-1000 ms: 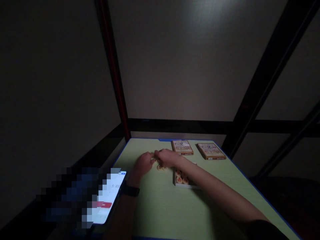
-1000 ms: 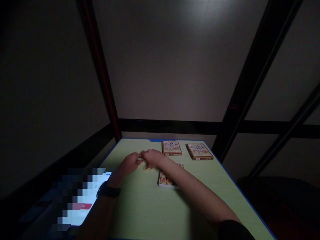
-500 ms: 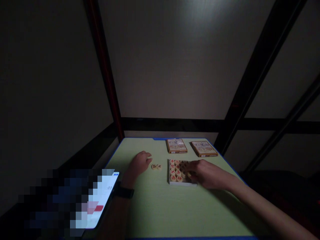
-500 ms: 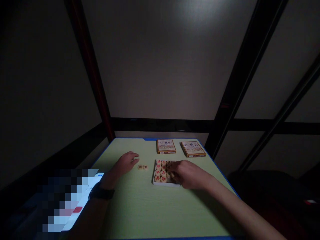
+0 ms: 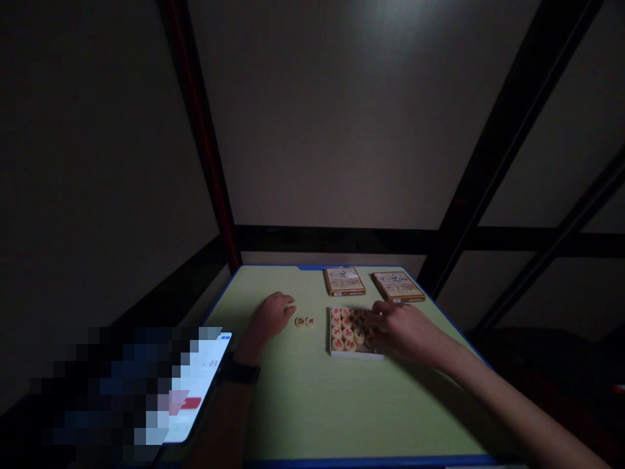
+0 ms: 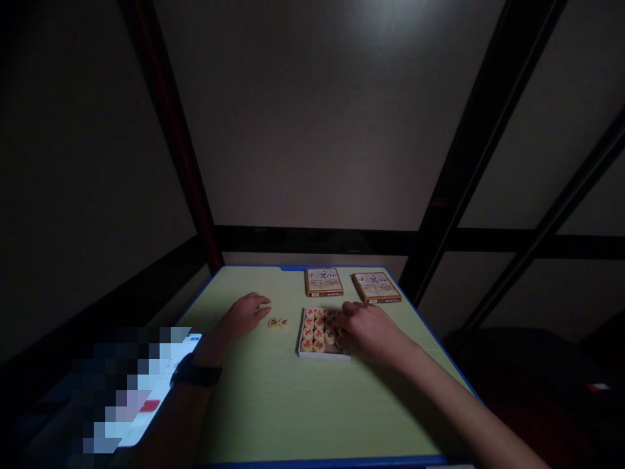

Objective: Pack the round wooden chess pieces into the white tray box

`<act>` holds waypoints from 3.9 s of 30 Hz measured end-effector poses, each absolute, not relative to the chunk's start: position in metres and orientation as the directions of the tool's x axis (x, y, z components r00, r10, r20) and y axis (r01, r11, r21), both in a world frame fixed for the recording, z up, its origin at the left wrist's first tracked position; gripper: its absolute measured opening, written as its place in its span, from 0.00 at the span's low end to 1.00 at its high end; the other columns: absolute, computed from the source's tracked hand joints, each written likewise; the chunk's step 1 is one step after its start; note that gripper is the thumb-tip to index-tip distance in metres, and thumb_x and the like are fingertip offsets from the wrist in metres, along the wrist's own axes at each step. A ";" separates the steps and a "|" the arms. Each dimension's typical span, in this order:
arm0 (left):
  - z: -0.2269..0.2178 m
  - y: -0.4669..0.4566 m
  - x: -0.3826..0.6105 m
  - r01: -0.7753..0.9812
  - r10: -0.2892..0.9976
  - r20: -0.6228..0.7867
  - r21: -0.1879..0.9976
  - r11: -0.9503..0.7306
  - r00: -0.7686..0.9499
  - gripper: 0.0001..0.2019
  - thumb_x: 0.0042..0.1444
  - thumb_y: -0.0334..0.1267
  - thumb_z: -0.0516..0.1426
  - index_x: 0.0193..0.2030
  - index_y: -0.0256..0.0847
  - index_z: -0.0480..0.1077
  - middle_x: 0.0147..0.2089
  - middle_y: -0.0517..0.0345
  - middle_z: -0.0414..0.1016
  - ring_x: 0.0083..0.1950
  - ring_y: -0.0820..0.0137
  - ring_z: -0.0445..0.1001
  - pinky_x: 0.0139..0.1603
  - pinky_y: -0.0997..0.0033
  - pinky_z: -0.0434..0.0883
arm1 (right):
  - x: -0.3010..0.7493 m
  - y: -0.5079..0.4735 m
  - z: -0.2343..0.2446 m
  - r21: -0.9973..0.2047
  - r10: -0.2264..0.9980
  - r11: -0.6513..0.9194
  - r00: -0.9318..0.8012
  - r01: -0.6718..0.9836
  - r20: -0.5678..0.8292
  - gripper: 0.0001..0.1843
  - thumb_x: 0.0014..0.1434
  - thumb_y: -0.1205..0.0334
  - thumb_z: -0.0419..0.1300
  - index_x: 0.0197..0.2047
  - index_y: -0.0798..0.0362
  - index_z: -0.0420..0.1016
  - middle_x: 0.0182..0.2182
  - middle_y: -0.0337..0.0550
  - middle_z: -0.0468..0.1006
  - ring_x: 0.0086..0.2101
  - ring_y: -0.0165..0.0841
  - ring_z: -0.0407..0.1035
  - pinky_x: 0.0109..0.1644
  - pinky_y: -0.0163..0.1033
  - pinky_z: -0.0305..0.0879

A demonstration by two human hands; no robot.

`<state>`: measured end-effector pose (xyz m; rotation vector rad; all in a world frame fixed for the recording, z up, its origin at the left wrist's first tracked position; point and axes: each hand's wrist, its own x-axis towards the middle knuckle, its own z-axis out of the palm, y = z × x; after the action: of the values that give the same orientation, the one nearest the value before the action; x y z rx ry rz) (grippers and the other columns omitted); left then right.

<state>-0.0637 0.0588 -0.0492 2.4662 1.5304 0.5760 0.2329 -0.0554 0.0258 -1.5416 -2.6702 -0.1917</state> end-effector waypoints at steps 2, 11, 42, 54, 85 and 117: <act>-0.049 0.059 -0.064 0.814 0.887 0.240 0.358 -0.458 0.394 0.12 0.60 0.35 0.54 0.45 0.39 0.77 0.46 0.49 0.79 0.49 0.64 0.75 0.57 0.65 0.67 | 0.234 -0.055 0.024 0.078 0.867 0.482 -0.488 0.872 0.098 0.09 0.54 0.71 0.58 0.37 0.55 0.78 0.35 0.48 0.76 0.30 0.31 0.67 0.32 0.38 0.51; -0.049 0.058 -0.063 0.817 0.887 0.236 0.350 -0.459 0.398 0.12 0.60 0.36 0.54 0.44 0.38 0.77 0.45 0.49 0.79 0.48 0.64 0.75 0.55 0.66 0.68 | 0.231 -0.050 0.003 0.001 0.837 0.543 -0.541 0.840 0.089 0.11 0.57 0.70 0.56 0.43 0.56 0.75 0.37 0.49 0.79 0.34 0.34 0.69 0.34 0.39 0.52; -0.037 0.053 -0.076 0.812 0.918 0.098 0.437 -0.386 0.384 0.16 0.50 0.31 0.59 0.46 0.39 0.76 0.46 0.51 0.79 0.44 0.66 0.76 0.47 0.69 0.71 | 0.127 0.008 0.021 0.071 0.820 0.572 -0.568 0.817 -0.074 0.13 0.57 0.60 0.60 0.44 0.55 0.78 0.43 0.56 0.81 0.41 0.43 0.76 0.39 0.38 0.65; -0.032 0.048 -0.076 0.769 0.926 0.042 0.543 -0.337 0.376 0.12 0.41 0.26 0.59 0.36 0.39 0.72 0.32 0.60 0.75 0.35 0.69 0.73 0.36 0.74 0.67 | 0.125 0.025 0.014 0.055 0.762 0.641 -0.627 0.765 -0.163 0.12 0.58 0.69 0.56 0.44 0.55 0.78 0.44 0.53 0.80 0.43 0.39 0.75 0.38 0.36 0.64; -0.019 0.048 -0.038 -0.001 0.978 0.166 0.986 -0.167 0.127 0.12 0.42 0.33 0.67 0.36 0.35 0.76 0.34 0.54 0.79 0.34 0.69 0.78 0.39 0.71 0.76 | 0.141 0.023 -0.005 -0.388 0.701 0.684 -0.411 0.618 0.582 0.10 0.61 0.71 0.58 0.45 0.54 0.73 0.37 0.45 0.76 0.36 0.33 0.70 0.42 0.38 0.67; -0.015 0.040 -0.057 0.689 0.866 0.207 0.534 -0.489 0.455 0.18 0.45 0.32 0.65 0.46 0.41 0.77 0.48 0.52 0.78 0.47 0.64 0.75 0.53 0.65 0.71 | 0.221 -0.043 0.028 -0.233 0.800 0.599 -0.579 0.766 0.155 0.13 0.65 0.68 0.52 0.51 0.56 0.71 0.43 0.53 0.77 0.38 0.36 0.73 0.41 0.38 0.66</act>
<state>-0.0571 0.0400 -0.0149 2.3350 1.3145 0.6513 0.2214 -0.0425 0.0278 -1.2899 -2.5848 0.2053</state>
